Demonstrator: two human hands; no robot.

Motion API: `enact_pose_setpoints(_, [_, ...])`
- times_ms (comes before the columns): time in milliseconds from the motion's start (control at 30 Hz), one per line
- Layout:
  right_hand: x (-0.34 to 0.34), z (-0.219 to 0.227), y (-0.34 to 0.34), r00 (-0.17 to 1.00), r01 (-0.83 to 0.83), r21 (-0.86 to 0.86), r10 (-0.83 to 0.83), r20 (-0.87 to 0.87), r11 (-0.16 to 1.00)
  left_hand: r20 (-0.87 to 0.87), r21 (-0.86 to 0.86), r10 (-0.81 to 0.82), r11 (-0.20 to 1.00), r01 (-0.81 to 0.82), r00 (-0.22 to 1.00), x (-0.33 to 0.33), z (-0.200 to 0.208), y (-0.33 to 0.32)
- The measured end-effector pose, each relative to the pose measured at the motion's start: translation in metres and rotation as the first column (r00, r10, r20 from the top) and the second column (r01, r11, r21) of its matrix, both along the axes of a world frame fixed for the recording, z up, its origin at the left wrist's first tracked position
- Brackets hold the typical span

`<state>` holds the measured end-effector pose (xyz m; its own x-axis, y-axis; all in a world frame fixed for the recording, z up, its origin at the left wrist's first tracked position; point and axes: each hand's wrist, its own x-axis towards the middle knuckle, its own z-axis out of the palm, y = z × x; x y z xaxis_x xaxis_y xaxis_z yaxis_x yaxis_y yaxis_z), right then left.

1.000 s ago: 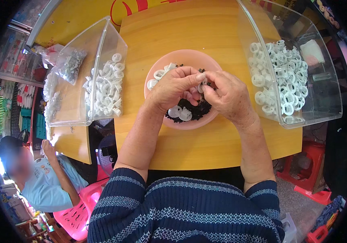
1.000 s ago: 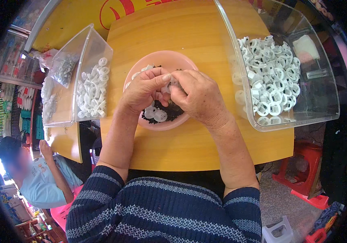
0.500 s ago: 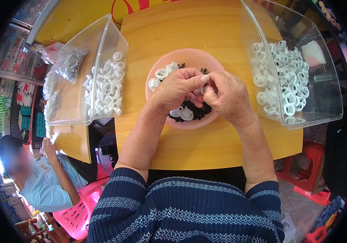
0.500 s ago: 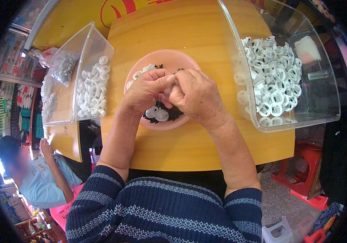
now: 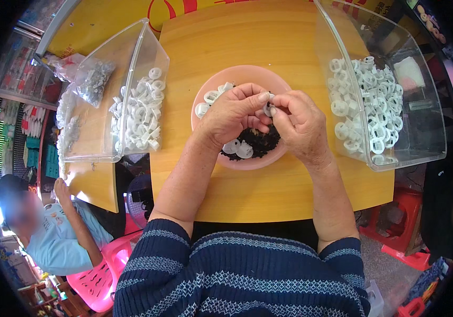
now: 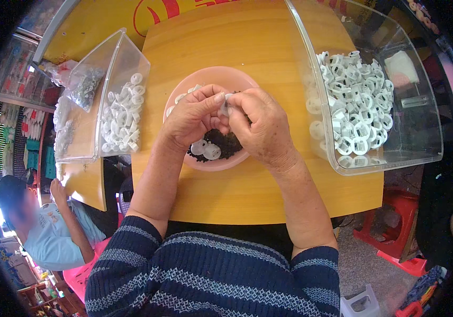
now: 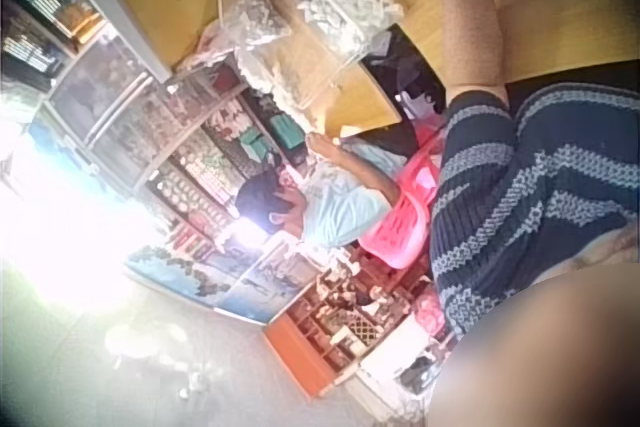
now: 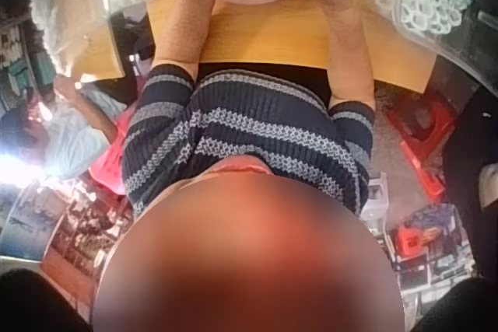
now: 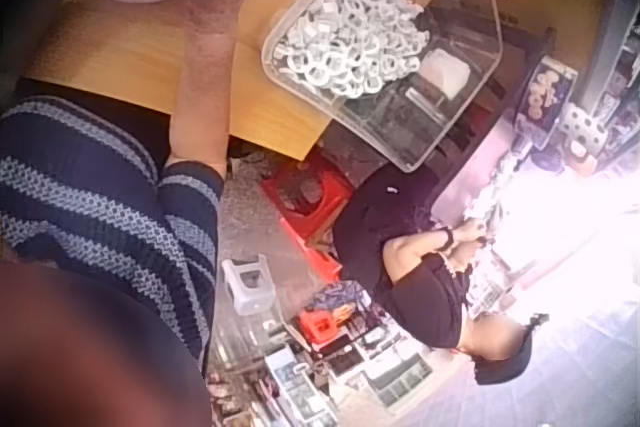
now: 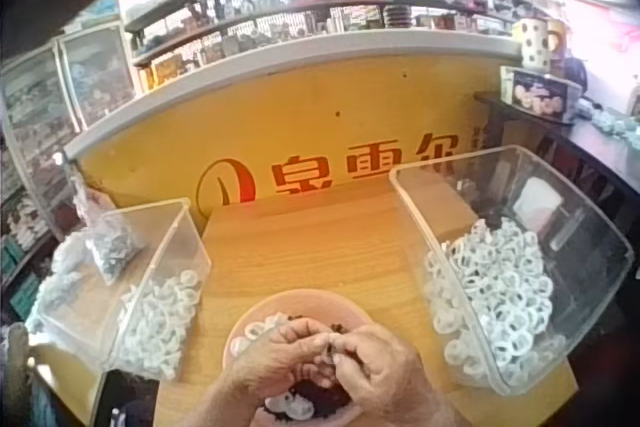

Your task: The person assembles plastic components by inserting small black pieces into white plastic housings by hand and tossing the finished parts into a container.

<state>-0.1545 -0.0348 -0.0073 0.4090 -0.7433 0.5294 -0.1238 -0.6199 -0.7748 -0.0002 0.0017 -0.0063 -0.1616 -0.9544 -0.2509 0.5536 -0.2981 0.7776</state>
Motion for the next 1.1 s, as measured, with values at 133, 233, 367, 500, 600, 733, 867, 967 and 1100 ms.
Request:
enact_pose_setpoints(133, [-0.002,0.001,-0.002,0.999,-0.051,0.043,0.051,-0.007,0.998,0.027,-0.033,-0.017,0.999,0.018,0.999,-0.001,-0.002,0.000])
enact_pose_setpoints(233, [-0.003,0.003,-0.002,0.995,-0.087,0.049,0.089,-0.034,0.995,-0.002,-0.050,-0.006,0.999,0.006,1.000,-0.002,-0.005,0.001])
enact_pose_setpoints(367, [-0.005,0.000,-0.005,0.992,-0.098,0.037,0.100,-0.078,0.995,0.017,-0.030,0.000,1.000,0.000,1.000,-0.004,-0.004,0.000])
enact_pose_setpoints(500, [-0.004,-0.001,-0.005,0.994,-0.093,0.123,0.085,0.068,0.988,0.023,0.000,0.063,0.998,-0.063,0.998,-0.005,0.008,0.000])
enact_pose_setpoints(600, [-0.004,0.001,-0.003,0.995,-0.072,0.085,0.066,0.073,0.994,0.010,-0.025,0.054,0.998,-0.054,0.998,-0.003,0.006,0.001])
enact_pose_setpoints(733, [-0.003,0.001,-0.002,0.994,-0.096,0.105,0.090,0.057,0.990,0.027,-0.049,0.053,0.997,-0.052,0.998,-0.003,0.003,0.001])
enact_pose_setpoints(867, [-0.004,0.000,-0.004,0.994,-0.111,0.096,0.110,0.018,0.989,0.052,-0.060,0.039,0.998,-0.036,0.998,-0.002,-0.001,0.001])
enact_pose_setpoints(967, [-0.004,0.000,-0.004,0.989,-0.150,0.127,0.150,0.009,0.981,0.059,-0.053,0.034,0.998,-0.031,0.998,-0.002,-0.003,0.000])
enact_pose_setpoints(1100, [-0.002,0.004,-0.001,0.997,-0.079,0.066,0.079,-0.006,0.995,-0.013,0.002,0.010,1.000,-0.010,1.000,-0.002,-0.001,0.000])
